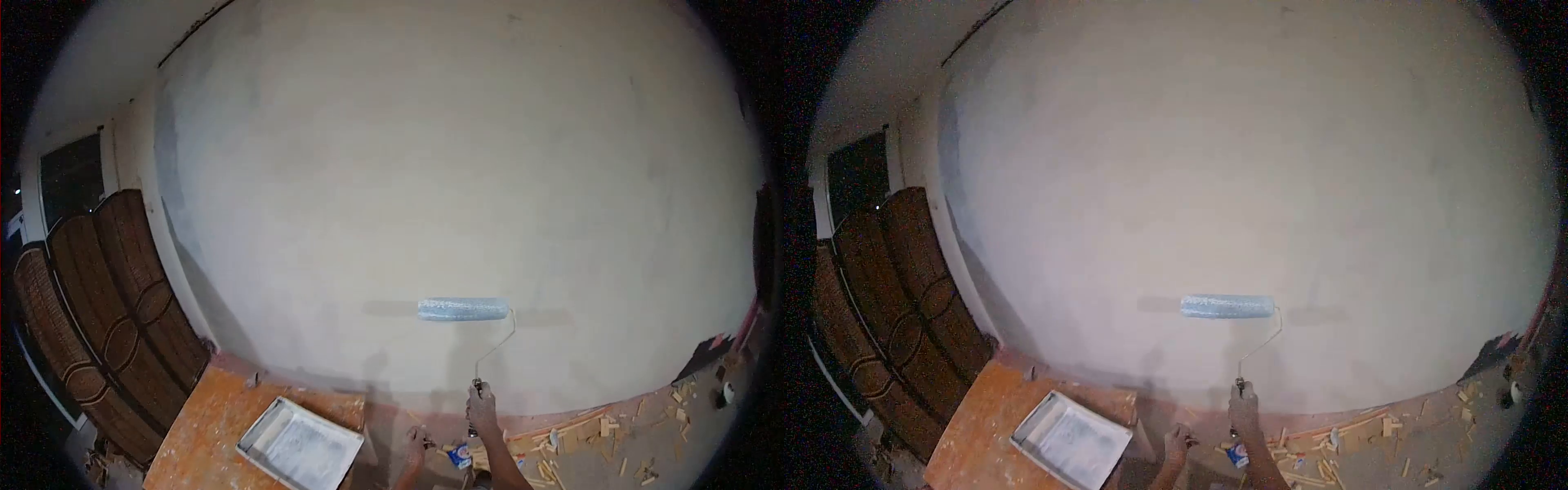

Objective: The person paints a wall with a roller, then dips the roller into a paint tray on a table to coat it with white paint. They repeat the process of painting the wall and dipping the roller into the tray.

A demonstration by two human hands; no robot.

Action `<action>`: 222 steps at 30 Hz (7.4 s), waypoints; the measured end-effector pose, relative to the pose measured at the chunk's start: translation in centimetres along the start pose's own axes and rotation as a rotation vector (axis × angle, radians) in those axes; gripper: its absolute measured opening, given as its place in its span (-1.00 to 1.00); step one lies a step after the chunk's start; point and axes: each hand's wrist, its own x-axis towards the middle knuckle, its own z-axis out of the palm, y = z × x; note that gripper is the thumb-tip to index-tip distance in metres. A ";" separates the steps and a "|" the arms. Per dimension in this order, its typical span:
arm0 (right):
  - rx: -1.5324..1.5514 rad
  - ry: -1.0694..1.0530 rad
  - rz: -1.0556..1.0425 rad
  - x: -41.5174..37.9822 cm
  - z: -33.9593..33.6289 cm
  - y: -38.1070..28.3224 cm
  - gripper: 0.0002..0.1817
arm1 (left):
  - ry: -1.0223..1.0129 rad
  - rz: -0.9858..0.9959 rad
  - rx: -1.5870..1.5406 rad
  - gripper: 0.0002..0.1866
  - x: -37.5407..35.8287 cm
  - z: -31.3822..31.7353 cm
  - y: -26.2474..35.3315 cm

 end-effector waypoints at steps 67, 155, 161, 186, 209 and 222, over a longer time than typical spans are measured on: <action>-1.147 0.535 -0.835 50.1 -16.9 -57.4 -0.69 | 0.227 1.867 1.440 -0.46 47.5 54.7 32.1; -1.204 1.260 -0.839 55.8 -22.9 -62.2 -0.78 | 0.191 1.909 1.321 -0.57 45.9 56.3 33.3; -1.349 1.225 -0.782 60.3 -22.2 -58.2 -0.72 | 0.175 1.913 1.341 -0.57 46.8 55.3 33.7; -1.858 1.306 -0.894 55.1 -28.0 -47.5 -0.76 | 0.124 1.786 1.252 -0.58 44.4 55.7 34.8; -1.791 1.179 -1.008 52.9 -23.5 -57.6 -0.79 | 0.094 1.958 1.223 -0.58 46.5 54.9 35.4; -2.004 1.066 -0.734 46.4 -24.3 -51.1 -0.77 | 0.055 1.981 1.128 -0.62 45.3 53.7 35.7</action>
